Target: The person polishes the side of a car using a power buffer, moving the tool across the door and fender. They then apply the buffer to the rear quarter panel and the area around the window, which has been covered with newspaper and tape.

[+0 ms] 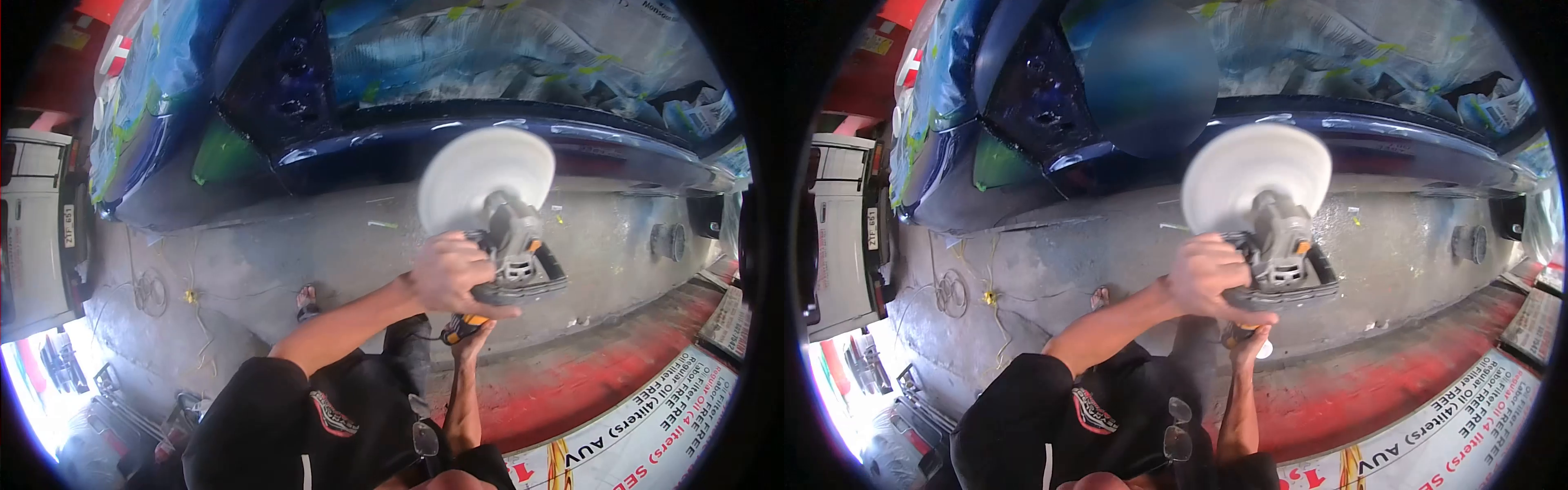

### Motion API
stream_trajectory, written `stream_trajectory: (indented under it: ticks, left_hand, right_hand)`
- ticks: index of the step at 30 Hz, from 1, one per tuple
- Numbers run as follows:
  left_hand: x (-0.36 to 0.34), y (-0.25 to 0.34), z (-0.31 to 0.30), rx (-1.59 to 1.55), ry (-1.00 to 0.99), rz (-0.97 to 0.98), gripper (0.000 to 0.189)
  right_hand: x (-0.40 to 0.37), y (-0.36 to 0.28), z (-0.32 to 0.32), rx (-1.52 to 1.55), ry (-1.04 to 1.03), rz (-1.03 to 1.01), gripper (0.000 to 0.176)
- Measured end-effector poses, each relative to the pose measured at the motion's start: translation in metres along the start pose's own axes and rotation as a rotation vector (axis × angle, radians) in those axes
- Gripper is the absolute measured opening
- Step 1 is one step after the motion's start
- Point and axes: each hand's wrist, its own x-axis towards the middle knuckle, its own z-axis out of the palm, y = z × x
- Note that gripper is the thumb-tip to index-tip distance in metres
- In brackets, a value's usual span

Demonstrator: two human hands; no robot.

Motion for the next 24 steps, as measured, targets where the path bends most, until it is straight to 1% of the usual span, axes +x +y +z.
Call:
stream_trajectory:
  ticks: [1,4,5,7,8,9,11,12,13,14,15,16,17,18,21,24]
  left_hand:
    - [-0.001,-0.002,0.006,-0.028,0.011,-0.019,0.062]
    - [-0.028,-0.005,-0.016,0.028,0.002,-0.038,0.061]
    - [-0.045,-0.006,-0.03,0.034,0.022,-0.055,0.056]
    - [-0.076,-0.006,-0.07,0.061,0.033,-0.066,0.048]
    - [-0.094,-0.007,-0.092,0.07,0.037,-0.068,0.045]
    - [-0.114,-0.01,-0.115,0.112,0.001,-0.062,0.045]
    - [-0.161,-0.021,-0.154,0.196,-0.034,-0.06,0.049]
    - [-0.185,-0.026,-0.17,0.235,-0.038,-0.065,0.051]
    - [-0.203,-0.028,-0.187,0.265,-0.038,-0.07,0.052]
    - [-0.22,-0.029,-0.203,0.294,-0.036,-0.076,0.053]
    - [-0.24,-0.031,-0.221,0.321,-0.079,-0.102,0.054]
    - [-0.257,-0.032,-0.236,0.353,-0.117,-0.13,0.055]
    - [-0.263,-0.031,-0.246,0.365,-0.147,-0.129,0.056]
    - [-0.265,-0.029,-0.255,0.381,-0.175,-0.128,0.056]
    - [-0.257,-0.028,-0.253,0.4,-0.217,-0.101,0.055]
    - [-0.228,-0.03,-0.221,0.348,-0.24,-0.057,0.054]
  right_hand:
    - [0.0,0.0,0.003,0.049,0.002,0.023,0.079]
    - [-0.01,0.026,0.018,-0.06,-0.059,-0.071,0.081]
    - [-0.007,0.065,0.01,-0.187,0.006,-0.237,0.082]
    - [-0.028,0.085,0.03,-0.26,-0.145,-0.088,0.066]
    - [-0.036,0.105,0.043,-0.255,-0.183,-0.051,0.059]
    - [-0.044,0.124,0.056,-0.25,-0.219,-0.014,0.053]
    - [-0.057,0.181,0.088,-0.171,-0.272,-0.094,0.053]
    - [-0.054,0.248,0.076,-0.241,-0.346,-0.129,0.061]
    - [-0.067,0.255,0.1,-0.231,-0.355,-0.068,0.07]
    - [-0.084,0.249,0.133,-0.124,-0.304,-0.041,0.024]
    - [-0.094,0.245,0.15,-0.084,-0.392,0.033,0.027]
    - [-0.099,0.275,0.164,-0.032,-0.412,0.018,0.045]
    - [-0.105,0.295,0.174,-0.022,-0.425,-0.002,0.056]
    - [-0.109,0.298,0.186,-0.012,-0.441,-0.021,0.067]
    - [-0.116,0.295,0.198,-0.011,-0.388,-0.012,0.086]
    - [-0.1,0.278,0.181,0.024,-0.349,-0.011,0.089]
